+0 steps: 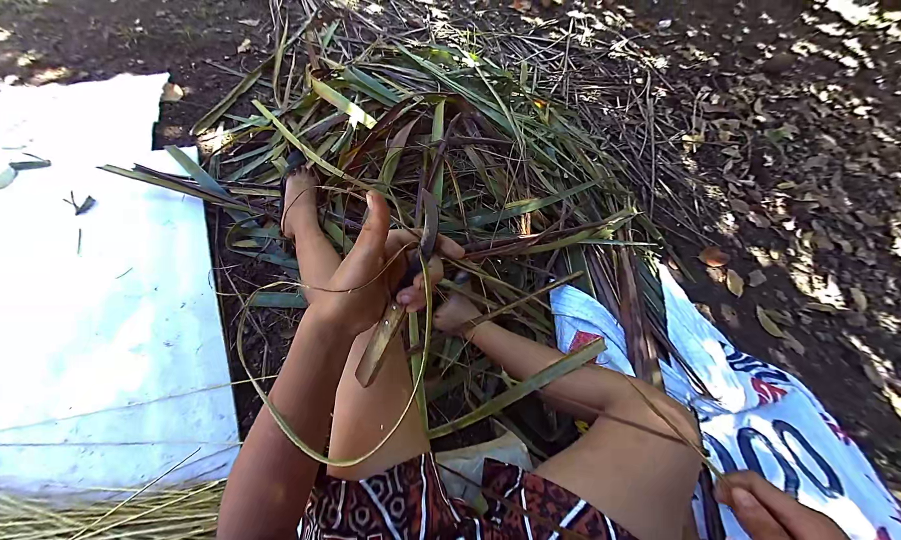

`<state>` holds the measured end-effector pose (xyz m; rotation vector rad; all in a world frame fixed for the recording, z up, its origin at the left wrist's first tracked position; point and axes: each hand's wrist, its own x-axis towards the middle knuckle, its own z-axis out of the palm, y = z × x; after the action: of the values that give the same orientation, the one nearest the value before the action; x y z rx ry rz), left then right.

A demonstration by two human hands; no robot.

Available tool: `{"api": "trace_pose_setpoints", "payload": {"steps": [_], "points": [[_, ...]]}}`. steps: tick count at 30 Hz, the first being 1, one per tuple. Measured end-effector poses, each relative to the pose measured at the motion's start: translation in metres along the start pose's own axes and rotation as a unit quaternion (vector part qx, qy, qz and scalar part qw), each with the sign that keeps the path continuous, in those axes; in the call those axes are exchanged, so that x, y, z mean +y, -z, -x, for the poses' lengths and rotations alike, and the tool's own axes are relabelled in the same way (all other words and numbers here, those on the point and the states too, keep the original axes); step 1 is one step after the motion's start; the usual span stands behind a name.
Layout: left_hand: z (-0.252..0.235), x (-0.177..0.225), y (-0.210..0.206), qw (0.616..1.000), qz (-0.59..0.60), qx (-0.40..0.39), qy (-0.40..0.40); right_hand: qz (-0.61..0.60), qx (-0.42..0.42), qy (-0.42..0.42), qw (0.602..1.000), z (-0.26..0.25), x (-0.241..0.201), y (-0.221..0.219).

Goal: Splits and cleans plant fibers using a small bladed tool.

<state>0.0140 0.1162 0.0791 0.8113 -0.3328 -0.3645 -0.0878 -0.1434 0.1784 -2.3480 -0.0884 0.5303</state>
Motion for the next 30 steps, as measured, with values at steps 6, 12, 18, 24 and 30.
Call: {"api": "trace_pose_setpoints", "payload": {"steps": [6, 12, 18, 24, 30], "points": [[0.004, 0.004, -0.007, 0.998, -0.064, -0.008, -0.004, -0.057, -0.004, -0.035, 0.998, 0.018, 0.135, 0.011], [0.018, 0.025, -0.006, 0.983, -0.171, 0.042, 0.049, -0.094, 0.062, 0.129, 0.985, -0.044, 0.164, 0.008], [0.044, 0.071, 0.026, 0.919, -0.347, 0.154, 0.107, 0.139, 0.193, 0.089, 0.967, -0.067, 0.220, 0.075], [0.058, 0.103, 0.047, 0.872, -0.402, 0.261, 0.104, 0.222, 0.250, 0.036, 0.942, -0.062, 0.267, 0.124], [0.074, 0.125, 0.081, 0.855, -0.389, 0.341, 0.039, 0.233, 0.272, 0.010, 0.933, -0.058, 0.302, 0.138]]}}
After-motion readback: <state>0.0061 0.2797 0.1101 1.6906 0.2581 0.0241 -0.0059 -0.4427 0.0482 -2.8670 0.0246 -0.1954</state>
